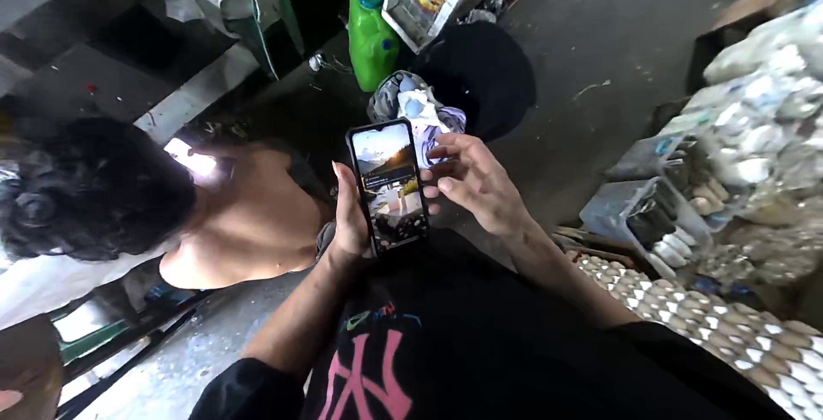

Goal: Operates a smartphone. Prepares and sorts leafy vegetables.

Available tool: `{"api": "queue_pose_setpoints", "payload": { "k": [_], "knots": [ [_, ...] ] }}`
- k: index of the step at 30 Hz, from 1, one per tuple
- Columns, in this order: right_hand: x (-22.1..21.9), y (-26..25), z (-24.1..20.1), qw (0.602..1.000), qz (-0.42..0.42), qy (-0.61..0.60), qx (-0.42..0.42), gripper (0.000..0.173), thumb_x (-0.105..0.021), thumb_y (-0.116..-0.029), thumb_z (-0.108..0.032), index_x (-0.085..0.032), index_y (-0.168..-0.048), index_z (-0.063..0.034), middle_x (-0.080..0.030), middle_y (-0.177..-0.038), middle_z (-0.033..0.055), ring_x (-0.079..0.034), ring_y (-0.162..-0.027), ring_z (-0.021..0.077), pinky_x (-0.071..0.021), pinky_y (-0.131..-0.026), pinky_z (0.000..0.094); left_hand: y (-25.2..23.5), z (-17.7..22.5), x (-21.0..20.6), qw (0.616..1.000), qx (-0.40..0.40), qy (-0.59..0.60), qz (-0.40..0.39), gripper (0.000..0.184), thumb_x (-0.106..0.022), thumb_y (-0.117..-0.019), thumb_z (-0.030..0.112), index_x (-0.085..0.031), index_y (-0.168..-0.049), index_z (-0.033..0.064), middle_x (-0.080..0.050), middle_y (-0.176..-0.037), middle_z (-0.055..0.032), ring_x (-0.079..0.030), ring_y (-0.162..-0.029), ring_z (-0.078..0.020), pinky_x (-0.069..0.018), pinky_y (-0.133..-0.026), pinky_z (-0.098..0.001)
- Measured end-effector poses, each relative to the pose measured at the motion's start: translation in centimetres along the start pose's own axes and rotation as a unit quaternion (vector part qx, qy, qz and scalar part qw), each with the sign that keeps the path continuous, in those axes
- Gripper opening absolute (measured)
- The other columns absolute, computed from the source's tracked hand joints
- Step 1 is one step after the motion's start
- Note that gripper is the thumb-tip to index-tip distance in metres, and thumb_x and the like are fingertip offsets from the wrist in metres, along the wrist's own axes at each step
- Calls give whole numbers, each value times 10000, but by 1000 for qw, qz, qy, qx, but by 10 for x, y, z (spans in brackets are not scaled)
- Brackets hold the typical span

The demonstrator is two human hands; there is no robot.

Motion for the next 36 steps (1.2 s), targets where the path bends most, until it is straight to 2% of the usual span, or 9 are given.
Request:
{"api": "queue_pose_setpoints", "payload": {
  "k": [2,6,11,16,19,23,25,28,36],
  "knots": [
    [-20,-27,-9,999,-35,4,9,683,-713,-909,-304,-409,-1490,-111,-582,-1324,80,-696,-952,204,-649,-677,366,-8,20,19,999,-13,-22,29,773,-332,-905,845,-632,-1306,257,-746,-1101,0,-730,-967,-118,-630,-792,-353],
    [-49,-68,-19,994,-78,75,30,779,-734,-871,-336,-395,-1527,-88,-579,-1318,70,-625,-1067,156,-582,-836,304,-15,49,41,1000,-8,-20,20,773,-306,-920,836,-619,-1328,258,-737,-1135,-3,-722,-1006,-125,-628,-817,-370],
    [-72,-97,-31,989,-127,61,54,801,-753,-846,-278,-382,-1528,-80,-584,-1253,64,-631,-1050,157,-598,-832,303,-11,81,50,999,-42,-11,33,778,-374,-880,857,-657,-1288,258,-752,-1111,-7,-731,-998,-130,-625,-834,-371],
    [-91,-115,-35,975,-157,126,95,1017,-807,-793,-245,-222,-1605,-65,-582,-1230,77,-610,-1058,128,-562,-850,243,-2,90,58,992,-87,-31,83,794,-348,-873,872,-678,-1246,254,-758,-1067,1,-734,-960,-116,-626,-806,-359],
    [-102,-122,-35,977,-147,149,47,1029,-795,-789,-212,-200,-1627,-146,-560,-1192,67,-609,-951,108,-556,-730,224,2,91,59,987,-102,-43,116,805,-355,-852,888,-691,-1222,256,-762,-1037,9,-734,-931,-105,-625,-794,-345],
    [-106,-134,-40,988,-109,103,-16,662,-597,-966,-213,-341,-1576,-188,-614,-1074,64,-641,-693,140,-548,-461,282,6,92,58,976,-133,-65,158,778,-363,-853,888,-674,-1230,283,-758,-1053,29,-729,-958,-93,-625,-808,-348],
    [-108,-135,-40,983,-141,118,-7,670,-598,-945,-304,-373,-1558,-152,-619,-1149,56,-658,-821,124,-577,-566,279,7,91,59,972,-149,-66,168,796,-358,-852,892,-662,-1257,277,-753,-1078,16,-722,-990,-111,-617,-838,-375],
    [-112,-130,-38,965,-198,172,-2,928,-723,-826,-354,-282,-1609,-122,-521,-1425,99,-600,-1192,143,-577,-878,313,3,93,55,960,-172,-77,208,793,-319,-870,885,-642,-1285,291,-745,-1115,26,-715,-1025,-109,-612,-865,-384],
    [-85,-135,-38,958,-153,241,24,1151,-840,-738,-478,-215,-1643,-138,-472,-1473,164,-526,-1298,272,-522,-1007,473,-33,87,31,952,-198,-119,202,756,-287,-916,840,-616,-1323,293,-729,-1167,42,-698,-1069,-87,-603,-898,-357]
  ]
}}
Point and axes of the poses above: each hand's wrist, its own y-axis away from the middle knuckle, its own x-axis out of the back of the hand, z = x × y, the point moved 5 cm from there along -y, towards the middle knuckle
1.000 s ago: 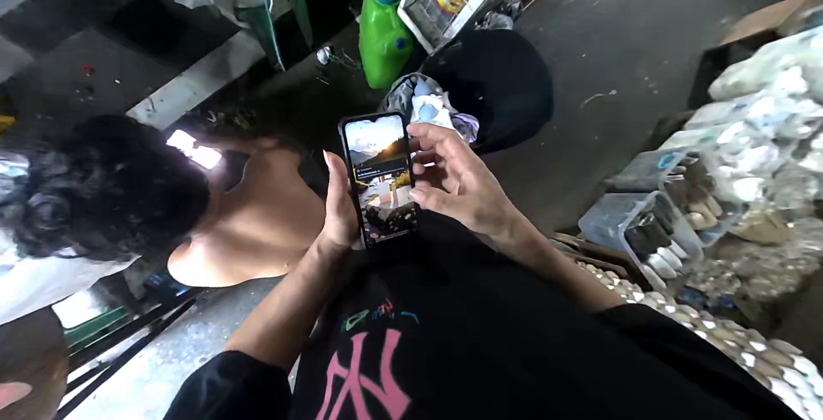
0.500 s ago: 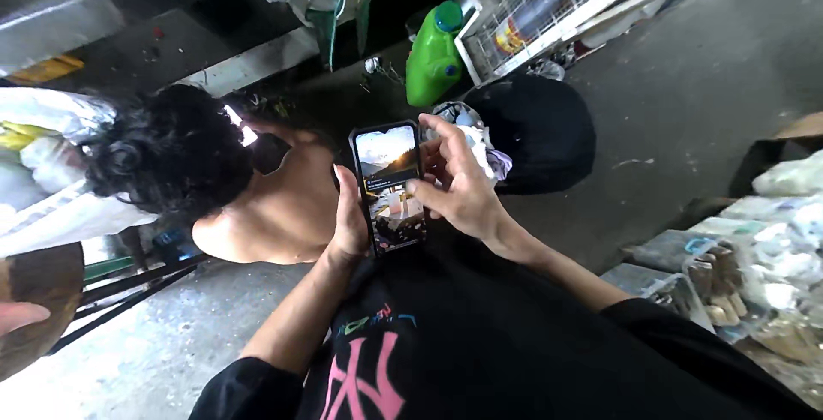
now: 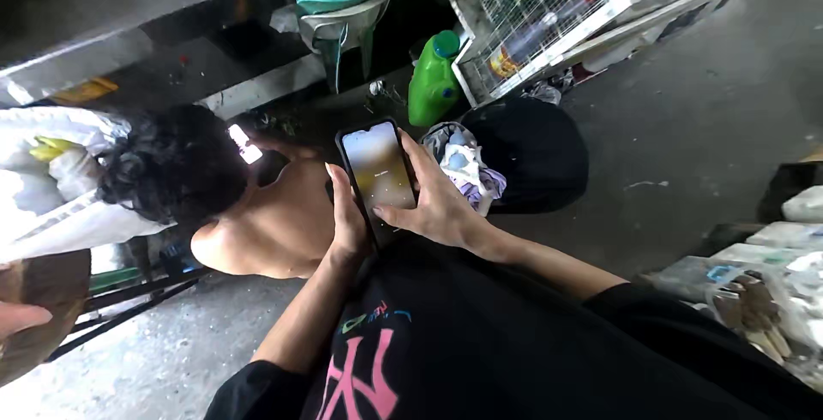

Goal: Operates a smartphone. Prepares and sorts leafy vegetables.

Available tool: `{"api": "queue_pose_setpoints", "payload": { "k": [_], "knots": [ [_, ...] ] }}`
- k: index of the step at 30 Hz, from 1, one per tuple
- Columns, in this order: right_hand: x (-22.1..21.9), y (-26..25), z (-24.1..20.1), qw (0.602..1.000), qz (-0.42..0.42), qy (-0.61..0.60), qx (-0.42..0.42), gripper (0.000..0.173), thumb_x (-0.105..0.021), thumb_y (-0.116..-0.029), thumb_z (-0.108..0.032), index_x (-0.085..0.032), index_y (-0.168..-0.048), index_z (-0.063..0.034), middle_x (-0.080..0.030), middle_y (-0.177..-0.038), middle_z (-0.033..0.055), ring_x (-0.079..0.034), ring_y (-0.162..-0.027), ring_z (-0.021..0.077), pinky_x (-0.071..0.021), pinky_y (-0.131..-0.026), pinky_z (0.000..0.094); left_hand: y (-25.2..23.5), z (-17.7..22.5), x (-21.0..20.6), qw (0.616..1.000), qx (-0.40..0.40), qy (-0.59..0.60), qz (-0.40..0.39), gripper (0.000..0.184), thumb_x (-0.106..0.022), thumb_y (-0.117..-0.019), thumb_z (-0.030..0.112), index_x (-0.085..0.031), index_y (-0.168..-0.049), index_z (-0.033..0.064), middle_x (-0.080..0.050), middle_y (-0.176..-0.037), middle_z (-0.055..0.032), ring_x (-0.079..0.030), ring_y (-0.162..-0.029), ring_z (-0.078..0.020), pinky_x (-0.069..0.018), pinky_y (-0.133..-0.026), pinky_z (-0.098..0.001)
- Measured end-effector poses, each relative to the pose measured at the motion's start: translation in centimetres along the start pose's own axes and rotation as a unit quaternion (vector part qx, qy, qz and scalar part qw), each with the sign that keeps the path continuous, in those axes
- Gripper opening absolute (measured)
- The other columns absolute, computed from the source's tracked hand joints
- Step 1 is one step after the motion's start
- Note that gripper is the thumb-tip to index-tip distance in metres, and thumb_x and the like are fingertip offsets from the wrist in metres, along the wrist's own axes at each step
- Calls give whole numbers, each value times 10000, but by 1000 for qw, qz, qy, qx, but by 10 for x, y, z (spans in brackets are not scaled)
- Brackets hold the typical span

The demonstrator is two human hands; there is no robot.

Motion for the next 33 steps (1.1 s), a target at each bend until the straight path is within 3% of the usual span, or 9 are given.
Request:
{"api": "queue_pose_setpoints", "payload": {
  "k": [3,6,13,15,17,19,25,31,33],
  "knots": [
    [19,1,5,1000,-16,-21,-5,1067,-799,-792,-368,-201,-1650,-154,-460,-1507,144,-536,-1305,233,-528,-1006,422,-10,-6,-11,1000,-4,-7,-17,772,-286,-913,845,-616,-1329,284,-731,-1172,30,-702,-1063,-94,-604,-899,-363],
    [35,2,9,998,-16,-61,10,959,-752,-853,-228,-222,-1649,-144,-490,-1452,151,-602,-1190,201,-567,-918,350,-19,-11,-21,1000,10,8,-21,761,-241,-938,823,-618,-1332,291,-729,-1179,28,-702,-1068,-98,-605,-895,-364],
    [53,-1,19,1000,-17,-14,-15,1292,-910,-680,-382,-96,-1667,-200,-347,-1565,181,-533,-1293,279,-552,-962,460,-39,-19,-41,1000,4,-11,-27,740,-275,-943,816,-602,-1343,287,-726,-1170,18,-700,-1061,-103,-608,-883,-370],
    [59,-7,22,997,-57,-53,1,1238,-872,-730,-288,-69,-1669,-212,-318,-1584,172,-572,-1265,247,-586,-926,425,-43,-19,-43,1000,-10,-26,-13,732,-273,-952,805,-594,-1362,290,-720,-1196,20,-694,-1083,-104,-603,-902,-377],
    [66,-14,26,977,-120,-174,25,1124,-776,-790,-97,-85,-1669,-215,-396,-1553,143,-618,-1232,219,-611,-912,389,-47,-17,-43,999,-28,-24,-11,716,-271,-966,786,-593,-1361,283,-712,-1210,17,-687,-1095,-107,-599,-913,-376],
    [73,-19,26,940,-186,-282,39,1067,-693,-806,-27,-83,-1666,-191,-475,-1503,125,-616,-1215,193,-587,-928,351,-50,-14,-42,998,-45,-33,3,706,-248,-980,771,-606,-1340,281,-720,-1189,20,-694,-1074,-101,-607,-891,-364],
    [81,-39,29,900,-238,-358,69,1111,-789,-786,-283,-113,-1661,-169,-512,-1455,91,-598,-1217,171,-557,-970,344,-57,-16,-37,998,-49,-34,34,690,-284,-950,808,-625,-1312,329,-728,-1158,56,-695,-1045,-66,-607,-869,-341],
    [89,-59,41,894,-256,-362,61,1078,-788,-788,-274,-159,-1654,-148,-488,-1457,61,-561,-1204,128,-522,-975,299,-65,-13,-33,985,-89,-104,101,644,-256,-984,763,-597,-1349,356,-715,-1204,119,-673,-1093,-17,-586,-931,-297],
    [92,-66,46,898,-253,-356,55,1008,-785,-795,-285,-241,-1634,-157,-500,-1471,53,-575,-1193,142,-538,-949,309,-66,-14,-33,989,-84,-81,95,661,-256,-973,778,-609,-1331,349,-727,-1173,108,-688,-1058,-21,-596,-903,-295]
  ]
}}
Point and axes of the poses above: each hand's wrist, its own y-axis away from the middle knuckle, its own x-axis out of the back of the hand, z = x × y, the point moved 5 cm from there along -y, towards the middle knuckle
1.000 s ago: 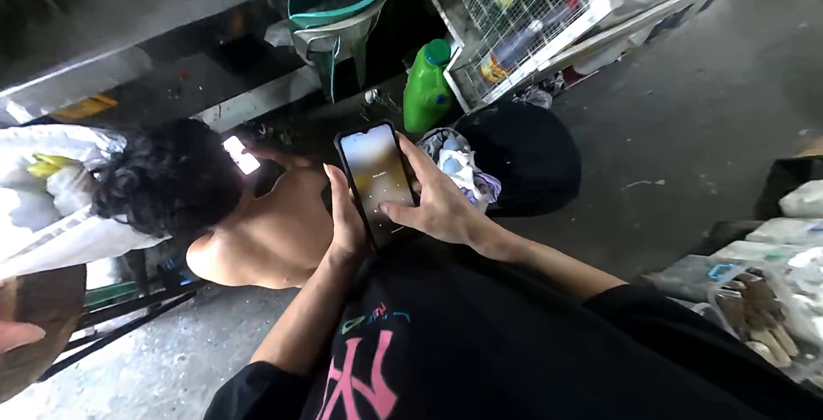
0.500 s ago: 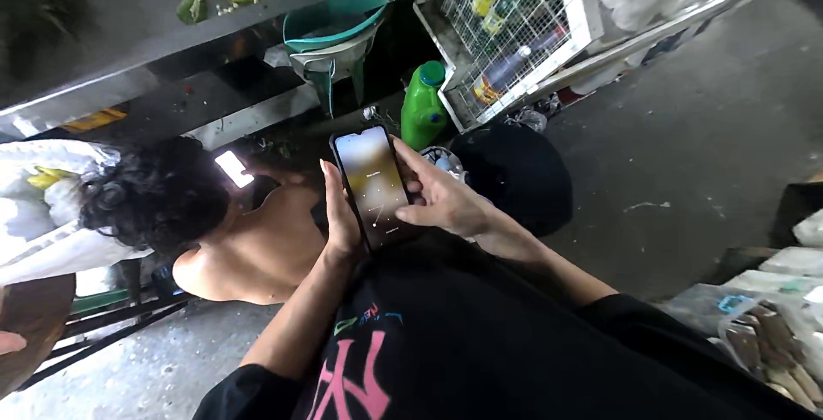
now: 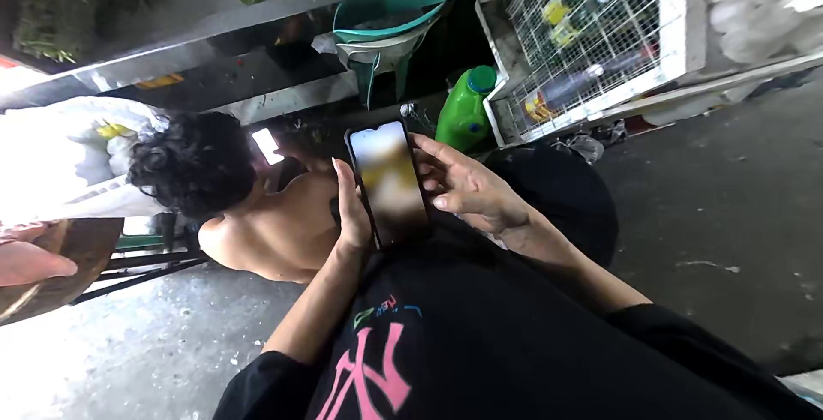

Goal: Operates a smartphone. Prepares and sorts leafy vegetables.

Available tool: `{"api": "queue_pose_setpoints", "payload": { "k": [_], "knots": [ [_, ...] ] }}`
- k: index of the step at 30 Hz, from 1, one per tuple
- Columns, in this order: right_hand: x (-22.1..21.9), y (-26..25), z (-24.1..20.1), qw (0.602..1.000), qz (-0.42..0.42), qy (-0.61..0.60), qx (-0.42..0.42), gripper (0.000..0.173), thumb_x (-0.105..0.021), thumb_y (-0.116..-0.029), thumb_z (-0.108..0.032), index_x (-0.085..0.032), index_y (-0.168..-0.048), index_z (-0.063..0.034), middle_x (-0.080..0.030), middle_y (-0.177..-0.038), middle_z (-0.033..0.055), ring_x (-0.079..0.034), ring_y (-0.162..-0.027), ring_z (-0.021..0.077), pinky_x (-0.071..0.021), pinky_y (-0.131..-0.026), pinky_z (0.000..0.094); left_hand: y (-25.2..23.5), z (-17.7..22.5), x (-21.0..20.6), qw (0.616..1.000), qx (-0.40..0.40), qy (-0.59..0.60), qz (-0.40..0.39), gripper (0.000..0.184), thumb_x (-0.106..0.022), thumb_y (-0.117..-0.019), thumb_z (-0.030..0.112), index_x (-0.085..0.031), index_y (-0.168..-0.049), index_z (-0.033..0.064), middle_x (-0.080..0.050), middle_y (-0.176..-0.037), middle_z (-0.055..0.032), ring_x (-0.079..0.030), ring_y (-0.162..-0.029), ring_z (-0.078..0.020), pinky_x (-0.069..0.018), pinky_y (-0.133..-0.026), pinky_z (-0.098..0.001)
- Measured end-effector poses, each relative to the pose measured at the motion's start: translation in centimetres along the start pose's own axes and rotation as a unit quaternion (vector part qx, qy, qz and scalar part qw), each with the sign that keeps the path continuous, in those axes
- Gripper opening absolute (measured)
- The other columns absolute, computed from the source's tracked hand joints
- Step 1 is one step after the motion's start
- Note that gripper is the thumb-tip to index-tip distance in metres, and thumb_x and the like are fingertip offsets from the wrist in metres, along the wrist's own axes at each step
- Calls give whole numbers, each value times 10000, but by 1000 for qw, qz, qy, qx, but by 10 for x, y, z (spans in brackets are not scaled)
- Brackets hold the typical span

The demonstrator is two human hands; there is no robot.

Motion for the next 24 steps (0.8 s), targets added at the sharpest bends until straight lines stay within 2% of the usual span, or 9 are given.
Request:
{"api": "queue_pose_setpoints", "payload": {
  "k": [2,3,6,9,13,16,19,21,24],
  "knots": [
    [7,-6,1,1000,1,-11,-4,884,-780,-833,-302,-338,-1584,-152,-539,-1444,59,-621,-1150,164,-575,-892,324,-2,0,-1,998,14,53,-26,735,-281,-934,821,-642,-1294,293,-750,-1109,45,-724,-983,-76,-622,-841,-323],
    [9,-10,1,1000,14,-16,-12,801,-768,-845,-307,-403,-1540,-145,-575,-1400,68,-651,-1097,176,-600,-820,328,-3,0,1,998,9,60,-36,756,-286,-924,830,-643,-1297,279,-751,-1113,29,-728,-986,-91,-623,-842,-329],
    [12,-25,3,998,38,-15,-39,621,-729,-877,-319,-521,-1426,-118,-655,-1221,73,-695,-923,165,-619,-680,313,-6,2,8,997,-4,66,-38,723,-318,-923,822,-634,-1294,289,-742,-1126,36,-719,-1009,-89,-617,-855,-323],
    [13,-44,3,998,45,2,-50,537,-695,-891,-286,-539,-1372,-106,-673,-1131,67,-695,-847,152,-610,-626,292,-16,3,17,997,-9,77,-18,679,-365,-929,801,-656,-1257,283,-745,-1108,32,-720,-997,-90,-616,-850,-327],
    [25,-61,5,996,72,32,-51,504,-689,-929,-333,-541,-1382,-170,-680,-1122,67,-682,-805,150,-579,-548,274,-46,-1,29,997,8,78,-23,732,-353,-920,818,-636,-1310,267,-739,-1145,26,-714,-1029,-89,-609,-881,-334],
    [39,-77,6,992,100,71,-29,469,-656,-954,-290,-525,-1385,-158,-663,-1139,83,-681,-783,175,-567,-502,284,-80,0,34,996,8,81,-40,699,-301,-959,784,-636,-1293,271,-735,-1142,42,-705,-1041,-75,-602,-889,-320],
    [48,-113,-4,979,144,137,-33,482,-659,-955,-269,-501,-1390,-133,-650,-1129,58,-670,-813,136,-560,-528,262,-118,1,36,983,44,157,-84,689,-286,-967,778,-636,-1296,285,-732,-1152,41,-704,-1048,-83,-602,-888,-327],
    [53,-146,-17,972,166,163,-41,495,-667,-927,-221,-501,-1374,-90,-656,-1118,35,-664,-828,94,-560,-564,234,-144,5,42,977,59,184,-84,641,-337,-952,782,-651,-1248,308,-736,-1145,46,-704,-1046,-84,-600,-892,-333],
    [61,-178,-30,971,166,166,-49,485,-658,-934,-199,-495,-1378,-92,-656,-1118,37,-666,-809,92,-562,-553,224,-174,15,51,969,95,207,-90,652,-343,-954,780,-653,-1262,297,-738,-1133,33,-715,-1019,-98,-613,-857,-339]
  ]
}}
Point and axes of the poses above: each hand's wrist, its own y-axis away from the middle knuckle, its own x-axis out of the back of the hand, z = x × y, the point moved 5 cm from there along -y, towards the middle knuckle
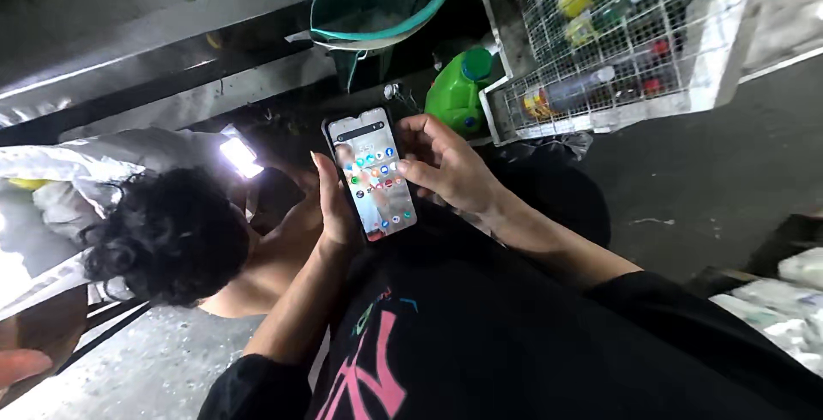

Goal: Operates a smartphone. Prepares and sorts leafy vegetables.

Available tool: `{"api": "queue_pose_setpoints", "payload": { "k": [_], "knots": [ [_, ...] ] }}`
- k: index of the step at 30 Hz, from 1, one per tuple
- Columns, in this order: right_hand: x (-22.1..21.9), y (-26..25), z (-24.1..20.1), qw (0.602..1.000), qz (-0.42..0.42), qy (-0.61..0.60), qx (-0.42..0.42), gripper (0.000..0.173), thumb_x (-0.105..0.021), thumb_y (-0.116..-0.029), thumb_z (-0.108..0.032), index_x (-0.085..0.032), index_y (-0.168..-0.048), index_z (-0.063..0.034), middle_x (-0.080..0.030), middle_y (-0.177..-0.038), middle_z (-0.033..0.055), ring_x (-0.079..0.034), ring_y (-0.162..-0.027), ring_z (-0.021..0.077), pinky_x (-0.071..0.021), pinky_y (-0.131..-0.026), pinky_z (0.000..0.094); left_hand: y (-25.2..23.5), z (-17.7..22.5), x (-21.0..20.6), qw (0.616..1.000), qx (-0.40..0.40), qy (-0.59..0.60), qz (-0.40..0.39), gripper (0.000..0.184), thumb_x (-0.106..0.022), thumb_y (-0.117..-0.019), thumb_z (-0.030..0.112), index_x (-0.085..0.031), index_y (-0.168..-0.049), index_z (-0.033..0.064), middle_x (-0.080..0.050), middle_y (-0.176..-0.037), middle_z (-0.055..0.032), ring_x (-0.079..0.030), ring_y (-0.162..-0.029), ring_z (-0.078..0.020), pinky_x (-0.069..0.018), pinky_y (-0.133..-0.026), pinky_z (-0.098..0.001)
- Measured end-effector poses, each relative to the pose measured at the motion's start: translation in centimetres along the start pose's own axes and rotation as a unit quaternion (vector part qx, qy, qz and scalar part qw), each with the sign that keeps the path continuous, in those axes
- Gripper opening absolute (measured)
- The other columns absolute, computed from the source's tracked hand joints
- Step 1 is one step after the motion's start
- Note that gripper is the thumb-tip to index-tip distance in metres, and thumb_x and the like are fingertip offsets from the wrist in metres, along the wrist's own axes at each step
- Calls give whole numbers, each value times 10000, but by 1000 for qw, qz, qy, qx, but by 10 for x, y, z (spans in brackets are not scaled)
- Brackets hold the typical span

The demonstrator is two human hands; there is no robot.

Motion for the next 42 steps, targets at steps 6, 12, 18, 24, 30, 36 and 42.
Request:
{"api": "queue_pose_setpoints", "payload": {
  "k": [6,12,18,24,30,36,42],
  "knots": [
    [5,-39,-12,1000,21,-2,-2,482,-622,-945,-169,-486,-1401,-91,-648,-1135,45,-665,-810,101,-562,-538,228,-43,26,16,1000,19,-22,-2,709,-322,-927,821,-646,-1284,301,-740,-1141,32,-716,-1024,-99,-615,-856,-348],
    [1,-63,-13,999,35,-18,-1,472,-618,-939,-141,-496,-1391,-83,-647,-1136,50,-670,-852,122,-571,-552,251,-58,41,27,998,42,-25,-25,752,-267,-941,819,-605,-1322,265,-731,-1130,-1,-721,-992,-123,-623,-810,-357],
    [-10,-79,-18,1000,24,12,11,478,-619,-927,-158,-505,-1388,-99,-654,-1119,54,-672,-778,123,-566,-507,259,-58,58,36,999,22,-40,-6,726,-300,-937,814,-627,-1290,271,-743,-1109,7,-727,-986,-113,-626,-816,-353],
    [-24,-87,-29,999,19,15,29,454,-632,-930,-159,-519,-1364,-88,-658,-1127,55,-682,-811,120,-581,-552,262,-54,76,36,997,-31,-64,4,708,-340,-938,802,-630,-1288,259,-735,-1123,5,-717,-1010,-114,-616,-851,-351],
    [-39,-91,-38,999,1,17,31,440,-629,-947,-182,-516,-1362,-88,-664,-1142,62,-693,-844,129,-587,-561,263,-42,87,42,995,-58,-74,23,717,-371,-915,814,-641,-1272,254,-747,-1095,-10,-729,-976,-120,-623,-832,-348],
    [-51,-98,-37,998,-38,32,25,465,-654,-939,-183,-523,-1373,-80,-663,-1162,73,-696,-895,150,-613,-646,302,-32,93,48,992,-97,-59,49,728,-442,-884,816,-646,-1262,228,-749,-1094,-33,-728,-997,-146,-618,-863,-373],
    [-75,-110,-29,992,-103,74,4,485,-652,-958,-198,-524,-1382,-2,-652,-1214,116,-672,-1048,133,-568,-932,300,-15,99,60,978,-98,-122,136,796,-464,-888,801,-550,-1300,125,-744,-1090,-32,-723,-1014,-133,-615,-894,-358]
  ]
}}
Point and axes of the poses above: each hand's wrist, its own y-axis away from the middle knuckle, its own x-axis out of the back of the hand, z = x × y, the point moved 5 cm from there along -y, towards the middle knuckle
